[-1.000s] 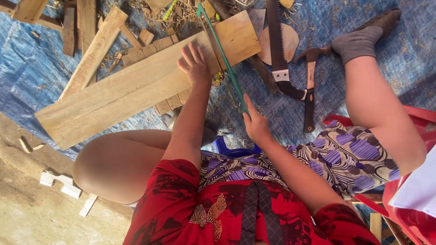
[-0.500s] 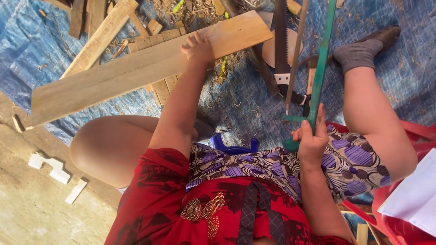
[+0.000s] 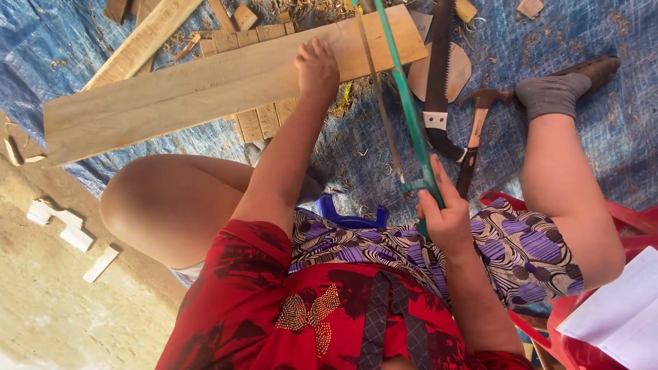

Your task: A person uses a hacksaw to cut through a wooden plank while sitting on a chair.

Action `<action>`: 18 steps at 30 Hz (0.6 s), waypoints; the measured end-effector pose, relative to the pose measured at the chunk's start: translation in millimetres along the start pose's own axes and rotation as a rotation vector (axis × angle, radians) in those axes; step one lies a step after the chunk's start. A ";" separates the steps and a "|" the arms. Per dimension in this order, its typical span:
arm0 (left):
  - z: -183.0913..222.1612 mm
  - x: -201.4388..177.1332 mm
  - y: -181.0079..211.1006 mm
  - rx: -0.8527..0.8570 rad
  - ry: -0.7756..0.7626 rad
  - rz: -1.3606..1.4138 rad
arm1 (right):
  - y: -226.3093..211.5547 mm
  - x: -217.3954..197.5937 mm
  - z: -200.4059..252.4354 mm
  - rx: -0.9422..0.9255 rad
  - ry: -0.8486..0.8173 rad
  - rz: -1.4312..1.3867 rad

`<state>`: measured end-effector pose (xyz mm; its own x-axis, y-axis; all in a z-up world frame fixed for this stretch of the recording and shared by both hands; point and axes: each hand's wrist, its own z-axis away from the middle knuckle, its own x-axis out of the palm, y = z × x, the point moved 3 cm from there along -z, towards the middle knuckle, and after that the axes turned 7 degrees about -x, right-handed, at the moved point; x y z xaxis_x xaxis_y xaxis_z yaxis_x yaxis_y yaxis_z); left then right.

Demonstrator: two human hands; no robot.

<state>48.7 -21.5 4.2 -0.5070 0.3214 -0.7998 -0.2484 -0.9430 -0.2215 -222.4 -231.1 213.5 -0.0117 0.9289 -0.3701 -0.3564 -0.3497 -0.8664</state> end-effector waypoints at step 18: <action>-1.8 20.6 9.3 0.012 0.027 -0.033 | 6.3 23.5 -18.7 0.041 -0.092 0.083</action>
<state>37.4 -23.9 -15.3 -0.4763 0.3493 -0.8069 -0.2741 -0.9310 -0.2412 -207.4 -213.8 193.1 -0.1276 0.9047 -0.4066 -0.3887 -0.4228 -0.8186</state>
